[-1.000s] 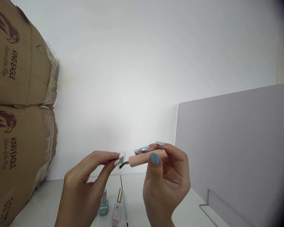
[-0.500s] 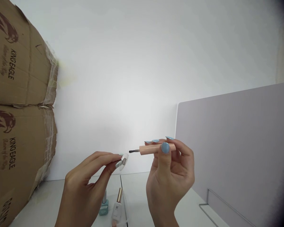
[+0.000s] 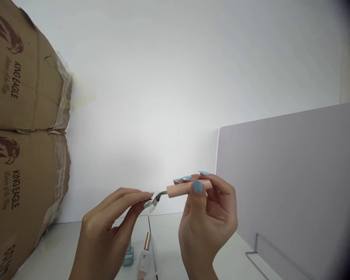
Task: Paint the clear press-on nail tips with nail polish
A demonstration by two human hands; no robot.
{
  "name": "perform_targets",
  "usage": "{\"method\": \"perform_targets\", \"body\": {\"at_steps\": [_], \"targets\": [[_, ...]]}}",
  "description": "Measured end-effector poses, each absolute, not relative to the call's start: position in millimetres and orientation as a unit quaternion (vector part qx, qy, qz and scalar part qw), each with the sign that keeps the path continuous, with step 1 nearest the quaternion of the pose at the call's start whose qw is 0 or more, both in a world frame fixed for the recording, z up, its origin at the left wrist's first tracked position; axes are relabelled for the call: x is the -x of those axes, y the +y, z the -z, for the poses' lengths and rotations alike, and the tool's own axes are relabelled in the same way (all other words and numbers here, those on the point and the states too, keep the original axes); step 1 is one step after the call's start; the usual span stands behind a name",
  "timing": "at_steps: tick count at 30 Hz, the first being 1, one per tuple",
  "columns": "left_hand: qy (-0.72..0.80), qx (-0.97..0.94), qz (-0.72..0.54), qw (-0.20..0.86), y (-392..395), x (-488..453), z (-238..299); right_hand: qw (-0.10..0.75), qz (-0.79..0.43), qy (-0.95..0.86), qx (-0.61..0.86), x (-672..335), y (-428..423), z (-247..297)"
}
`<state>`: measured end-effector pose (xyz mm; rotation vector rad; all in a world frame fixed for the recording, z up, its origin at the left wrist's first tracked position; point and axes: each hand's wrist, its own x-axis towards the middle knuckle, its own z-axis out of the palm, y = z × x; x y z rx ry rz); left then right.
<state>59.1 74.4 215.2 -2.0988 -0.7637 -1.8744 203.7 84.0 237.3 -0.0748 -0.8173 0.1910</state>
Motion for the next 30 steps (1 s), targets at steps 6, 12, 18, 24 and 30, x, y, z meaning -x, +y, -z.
{"method": "perform_targets", "body": {"at_steps": [6, 12, 18, 24, 30], "targets": [[-0.261, 0.720, 0.631, 0.122, 75.3, -55.7, -214.3, 0.934, -0.099, -0.331, 0.093, -205.6, 87.8, -237.4], [-0.260, 0.726, 0.618, 0.155, 80.2, -54.4, -216.0, 0.905, -0.048, -0.422, 0.003, -206.8, 87.6, -236.7], [-0.256, 0.731, 0.610, 0.167, 76.9, -56.3, -215.5, 0.898, -0.066, -0.433, 0.033, -204.1, 83.3, -236.4], [-0.253, 0.735, 0.601, 0.185, 74.7, -54.0, -212.1, 0.923, -0.086, -0.364, 0.094, -206.0, 86.4, -238.1], [-0.253, 0.738, 0.591, 0.205, 81.7, -51.5, -210.1, 0.934, -0.050, -0.343, 0.081, -212.3, 92.8, -236.3]]}}
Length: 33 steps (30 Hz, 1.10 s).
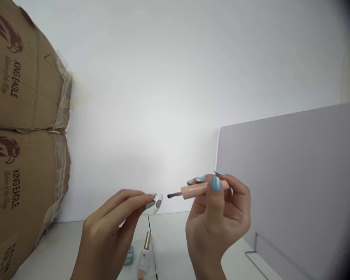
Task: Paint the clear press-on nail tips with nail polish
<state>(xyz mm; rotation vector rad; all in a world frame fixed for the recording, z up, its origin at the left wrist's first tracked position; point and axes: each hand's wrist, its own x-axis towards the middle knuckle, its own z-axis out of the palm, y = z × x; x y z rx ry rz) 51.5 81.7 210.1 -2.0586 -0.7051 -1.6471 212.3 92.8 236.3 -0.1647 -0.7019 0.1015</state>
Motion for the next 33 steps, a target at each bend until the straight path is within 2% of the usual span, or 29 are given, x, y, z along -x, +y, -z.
{"method": "perform_targets", "body": {"at_steps": [5, 16, 19, 25, 33], "targets": [[-0.249, 0.747, 0.577, 0.218, 81.1, -53.1, -211.4, 0.897, -0.030, -0.440, 0.025, -210.3, 88.9, -234.6], [-0.248, 0.742, 0.581, 0.223, 73.0, -51.5, -209.4, 0.926, -0.088, -0.347, 0.123, -210.6, 90.7, -236.1], [-0.249, 0.740, 0.595, 0.190, 75.0, -51.9, -210.0, 0.930, -0.087, -0.340, 0.104, -212.7, 91.4, -236.0], [-0.251, 0.721, 0.638, 0.103, 78.6, -57.1, -216.4, 0.893, -0.077, -0.443, -0.003, -212.2, 90.0, -234.5], [-0.299, 0.703, 0.645, 0.010, 73.2, -57.0, -217.1, 0.913, -0.104, -0.392, 0.044, -203.8, 85.6, -235.6]]}}
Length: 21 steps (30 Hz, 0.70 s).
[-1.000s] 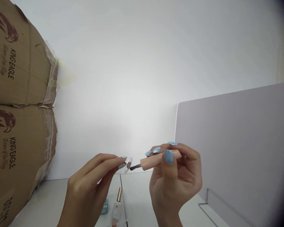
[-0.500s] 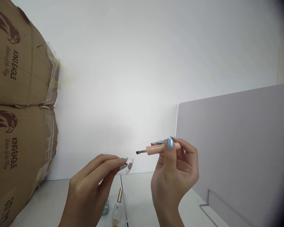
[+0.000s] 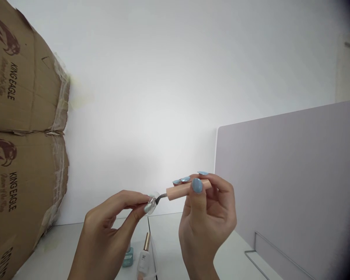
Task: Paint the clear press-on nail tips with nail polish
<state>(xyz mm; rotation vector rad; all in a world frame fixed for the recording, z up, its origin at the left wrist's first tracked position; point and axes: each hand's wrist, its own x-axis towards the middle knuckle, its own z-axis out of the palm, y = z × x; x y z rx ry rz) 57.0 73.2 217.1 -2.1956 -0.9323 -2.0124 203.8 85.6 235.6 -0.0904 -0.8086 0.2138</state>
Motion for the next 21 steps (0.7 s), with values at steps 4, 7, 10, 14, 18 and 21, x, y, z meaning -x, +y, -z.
{"method": "perform_targets", "body": {"at_steps": [4, 7, 10, 14, 18, 21], "targets": [[-0.315, 0.696, 0.644, -0.045, 73.4, -54.1, -215.3, 0.930, -0.119, -0.336, 0.086, -205.0, 88.1, -235.8], [-0.321, 0.690, 0.641, -0.097, 76.2, -52.0, -216.4, 0.934, -0.118, -0.330, 0.070, -207.8, 89.6, -236.1], [-0.316, 0.685, 0.640, -0.146, 78.1, -53.6, -220.8, 0.918, -0.116, -0.378, 0.005, -208.1, 87.8, -237.7], [-0.304, 0.665, 0.656, -0.187, 76.5, -60.8, -226.2, 0.888, -0.129, -0.440, -0.041, -204.4, 84.5, -238.7], [-0.310, 0.652, 0.664, -0.196, 72.4, -64.5, -224.9, 0.893, -0.148, -0.424, -0.015, -201.5, 83.6, -237.1], [-0.315, 0.651, 0.661, -0.200, 69.7, -62.8, -222.2, 0.910, -0.154, -0.384, 0.027, -201.4, 83.6, -236.8]]}}
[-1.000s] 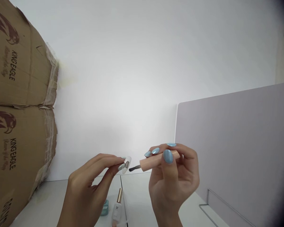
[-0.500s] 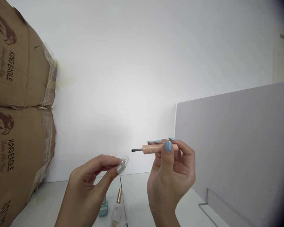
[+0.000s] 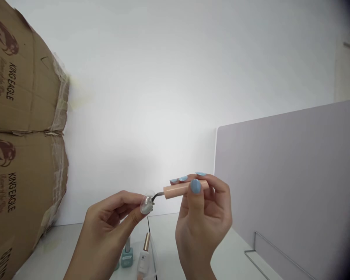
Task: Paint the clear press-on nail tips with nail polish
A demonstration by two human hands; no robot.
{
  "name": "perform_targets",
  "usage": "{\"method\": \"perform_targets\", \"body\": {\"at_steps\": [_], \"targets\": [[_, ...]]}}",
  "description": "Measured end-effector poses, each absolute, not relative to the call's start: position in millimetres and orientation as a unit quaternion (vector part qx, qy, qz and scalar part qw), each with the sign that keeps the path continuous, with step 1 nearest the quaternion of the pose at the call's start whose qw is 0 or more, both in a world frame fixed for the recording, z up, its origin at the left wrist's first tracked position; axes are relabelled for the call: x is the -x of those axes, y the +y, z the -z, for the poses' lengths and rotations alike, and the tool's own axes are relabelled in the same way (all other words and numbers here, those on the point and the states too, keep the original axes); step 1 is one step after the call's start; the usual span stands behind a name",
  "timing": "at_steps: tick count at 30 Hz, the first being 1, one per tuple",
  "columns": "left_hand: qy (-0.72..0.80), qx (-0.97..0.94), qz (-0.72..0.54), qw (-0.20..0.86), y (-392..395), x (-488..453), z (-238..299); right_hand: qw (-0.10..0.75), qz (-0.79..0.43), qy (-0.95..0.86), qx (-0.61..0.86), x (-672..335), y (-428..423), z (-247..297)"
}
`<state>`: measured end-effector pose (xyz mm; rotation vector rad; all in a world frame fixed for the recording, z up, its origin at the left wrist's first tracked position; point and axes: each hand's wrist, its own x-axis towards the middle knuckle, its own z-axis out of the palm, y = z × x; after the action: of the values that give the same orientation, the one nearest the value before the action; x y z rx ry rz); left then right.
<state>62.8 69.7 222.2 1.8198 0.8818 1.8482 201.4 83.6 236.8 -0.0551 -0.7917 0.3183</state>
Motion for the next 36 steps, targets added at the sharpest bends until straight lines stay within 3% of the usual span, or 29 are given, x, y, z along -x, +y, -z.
{"method": "perform_targets", "body": {"at_steps": [6, 14, 25, 36], "targets": [[0.318, -0.671, -0.635, 0.211, 70.2, -57.9, -222.3, 0.924, -0.156, -0.339, 0.080, -204.2, 87.0, -236.0], [0.326, -0.687, -0.615, 0.210, 75.4, -54.7, -222.7, 0.903, -0.125, -0.412, -0.004, -204.2, 83.7, -237.5], [0.323, -0.695, -0.608, 0.207, 71.0, -49.7, -219.6, 0.924, -0.171, -0.327, 0.100, -204.1, 86.7, -235.7], [0.317, -0.704, -0.627, 0.102, 76.3, -57.0, -221.7, 0.901, -0.037, -0.432, 0.020, -201.5, 84.5, -235.0]]}}
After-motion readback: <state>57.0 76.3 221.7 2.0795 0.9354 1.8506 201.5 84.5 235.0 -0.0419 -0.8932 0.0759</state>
